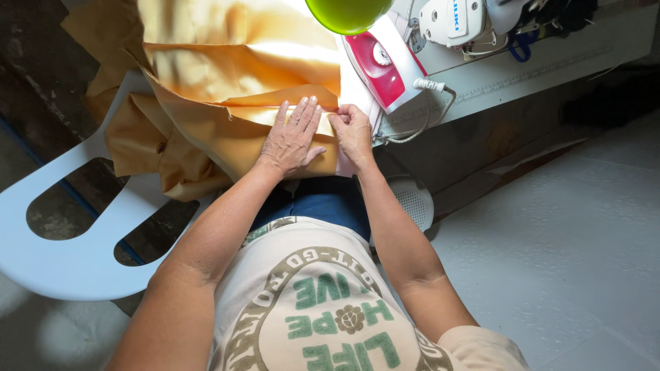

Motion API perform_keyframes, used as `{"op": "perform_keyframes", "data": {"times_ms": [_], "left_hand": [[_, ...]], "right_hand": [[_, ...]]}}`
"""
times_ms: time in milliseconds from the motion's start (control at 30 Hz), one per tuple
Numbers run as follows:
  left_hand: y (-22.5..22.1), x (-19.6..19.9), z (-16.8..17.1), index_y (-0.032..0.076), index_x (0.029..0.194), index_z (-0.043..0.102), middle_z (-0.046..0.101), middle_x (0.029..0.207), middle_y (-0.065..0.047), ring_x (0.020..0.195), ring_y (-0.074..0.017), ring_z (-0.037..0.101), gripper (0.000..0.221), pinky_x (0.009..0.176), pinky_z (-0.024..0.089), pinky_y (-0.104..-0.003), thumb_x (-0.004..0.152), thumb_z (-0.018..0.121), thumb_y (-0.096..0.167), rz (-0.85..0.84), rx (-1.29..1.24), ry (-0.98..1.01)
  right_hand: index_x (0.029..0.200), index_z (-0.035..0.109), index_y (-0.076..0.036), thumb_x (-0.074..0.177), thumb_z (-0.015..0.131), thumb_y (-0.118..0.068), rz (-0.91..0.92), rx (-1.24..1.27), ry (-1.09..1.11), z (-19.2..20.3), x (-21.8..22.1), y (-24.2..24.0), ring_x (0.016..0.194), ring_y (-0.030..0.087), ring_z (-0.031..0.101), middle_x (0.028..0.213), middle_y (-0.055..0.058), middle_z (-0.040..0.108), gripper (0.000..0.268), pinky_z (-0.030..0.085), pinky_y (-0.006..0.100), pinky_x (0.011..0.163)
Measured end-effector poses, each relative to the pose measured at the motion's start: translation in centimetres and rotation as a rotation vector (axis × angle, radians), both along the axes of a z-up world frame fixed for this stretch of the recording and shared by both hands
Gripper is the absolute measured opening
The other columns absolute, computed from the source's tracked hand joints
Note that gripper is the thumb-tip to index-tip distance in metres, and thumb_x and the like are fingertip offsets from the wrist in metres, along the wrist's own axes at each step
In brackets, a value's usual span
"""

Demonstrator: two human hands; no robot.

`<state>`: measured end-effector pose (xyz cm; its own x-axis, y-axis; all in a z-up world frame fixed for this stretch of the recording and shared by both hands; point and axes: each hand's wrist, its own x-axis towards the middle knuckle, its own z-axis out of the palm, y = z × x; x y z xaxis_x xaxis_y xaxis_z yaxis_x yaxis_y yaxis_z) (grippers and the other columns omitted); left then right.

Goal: Ironing a large piece of yellow fabric on a work table in a sewing factory.

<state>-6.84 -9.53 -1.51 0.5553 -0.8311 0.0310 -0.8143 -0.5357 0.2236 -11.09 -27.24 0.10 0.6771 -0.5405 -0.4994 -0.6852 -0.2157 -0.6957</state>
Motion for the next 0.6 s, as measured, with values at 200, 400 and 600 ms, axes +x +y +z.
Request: {"op": "perform_keyframes", "data": {"times_ms": [200, 400, 600], "left_hand": [[-0.3, 0.1, -0.1, 0.005, 0.157, 0.041, 0.036, 0.165, -0.017, 0.155, -0.0309, 0.029, 0.095, 0.127, 0.007, -0.060, 0.090, 0.056, 0.071, 0.003, 0.014, -0.006], [-0.4, -0.1, 0.3, 0.005, 0.157, 0.041, 0.037, 0.165, -0.018, 0.155, -0.0320, 0.030, 0.094, 0.127, 0.005, -0.062, 0.093, 0.053, 0.072, 0.014, 0.010, 0.022], [-0.3, 0.1, 0.2, 0.007, 0.158, 0.040, 0.038, 0.164, -0.017, 0.154, -0.0311, 0.031, 0.092, 0.127, 0.006, -0.061, 0.093, 0.053, 0.071, 0.022, -0.003, 0.023]], "right_hand": [[0.111, 0.054, -0.018, 0.094, 0.072, -0.026, 0.138, -0.234, -0.195, 1.4, -1.2, 0.7, 0.089, 0.026, 0.073, 0.095, 0.004, 0.077, 0.026, 0.056, 0.040, 0.078], [0.114, 0.065, -0.030, 0.097, 0.070, -0.025, 0.382, -0.598, -0.383, 0.1, -1.1, 0.1, 0.087, 0.020, 0.064, 0.085, -0.003, 0.067, 0.018, 0.055, 0.033, 0.083], [0.129, 0.063, -0.029, 0.097, 0.069, -0.023, 0.338, -0.497, -0.384, -0.4, -0.6, -0.6, 0.088, 0.024, 0.063, 0.089, 0.001, 0.069, 0.033, 0.055, 0.038, 0.085]]}}
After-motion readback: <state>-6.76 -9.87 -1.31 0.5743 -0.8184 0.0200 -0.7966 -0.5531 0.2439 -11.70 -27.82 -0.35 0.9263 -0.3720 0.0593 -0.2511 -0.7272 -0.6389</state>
